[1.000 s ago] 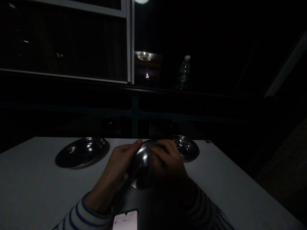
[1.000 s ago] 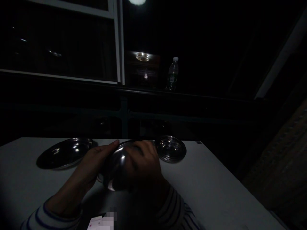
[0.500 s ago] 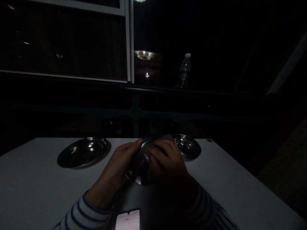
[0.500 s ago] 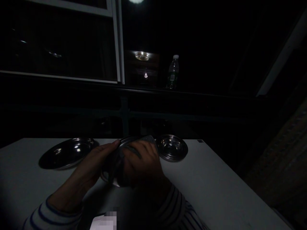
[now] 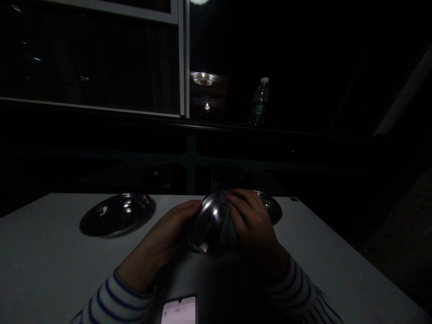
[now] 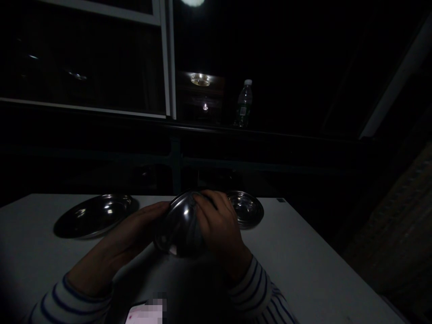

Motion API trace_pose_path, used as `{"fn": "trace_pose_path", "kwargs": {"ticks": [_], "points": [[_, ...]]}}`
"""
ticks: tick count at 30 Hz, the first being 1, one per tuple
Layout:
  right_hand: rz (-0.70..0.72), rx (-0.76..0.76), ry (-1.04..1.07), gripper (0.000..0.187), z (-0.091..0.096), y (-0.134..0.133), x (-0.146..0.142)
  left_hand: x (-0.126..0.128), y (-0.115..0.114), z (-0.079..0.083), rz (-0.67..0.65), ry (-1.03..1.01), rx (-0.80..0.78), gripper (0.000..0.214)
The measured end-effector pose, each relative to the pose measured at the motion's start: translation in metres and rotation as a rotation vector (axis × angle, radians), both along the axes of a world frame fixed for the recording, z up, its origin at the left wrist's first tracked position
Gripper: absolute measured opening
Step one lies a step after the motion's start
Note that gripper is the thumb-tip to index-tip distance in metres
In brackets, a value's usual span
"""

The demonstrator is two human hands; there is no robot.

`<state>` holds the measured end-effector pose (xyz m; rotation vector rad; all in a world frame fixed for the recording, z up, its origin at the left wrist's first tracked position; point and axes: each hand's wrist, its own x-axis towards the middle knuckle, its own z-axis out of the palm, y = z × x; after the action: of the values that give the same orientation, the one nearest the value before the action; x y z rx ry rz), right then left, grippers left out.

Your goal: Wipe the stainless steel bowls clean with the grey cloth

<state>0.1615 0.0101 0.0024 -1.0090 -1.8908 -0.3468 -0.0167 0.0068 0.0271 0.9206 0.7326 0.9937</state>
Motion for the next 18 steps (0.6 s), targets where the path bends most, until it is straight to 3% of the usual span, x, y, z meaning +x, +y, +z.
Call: {"fn": "trace_pose_path", "kwargs": {"ticks": [5, 11, 16, 18], "points": [[-0.008, 0.007, -0.038, 0.027, -0.003, -0.001, -0.004, 0.002, 0.002, -0.001, 0.113, 0.013, -0.038, 0.011], [0.154, 0.227, -0.254, 0.021, -0.015, -0.005, -0.029, 0.004, 0.007, -0.008, 0.270, 0.040, -0.069, 0.016], [0.064, 0.069, -0.062, 0.023, -0.011, -0.001, -0.018, 0.007, 0.004, -0.006, 0.309, 0.074, -0.055, 0.019], [0.070, 0.077, -0.091, 0.023, -0.012, -0.003, -0.019, 0.007, 0.004, -0.005, 0.312, 0.082, -0.063, 0.019]]}}
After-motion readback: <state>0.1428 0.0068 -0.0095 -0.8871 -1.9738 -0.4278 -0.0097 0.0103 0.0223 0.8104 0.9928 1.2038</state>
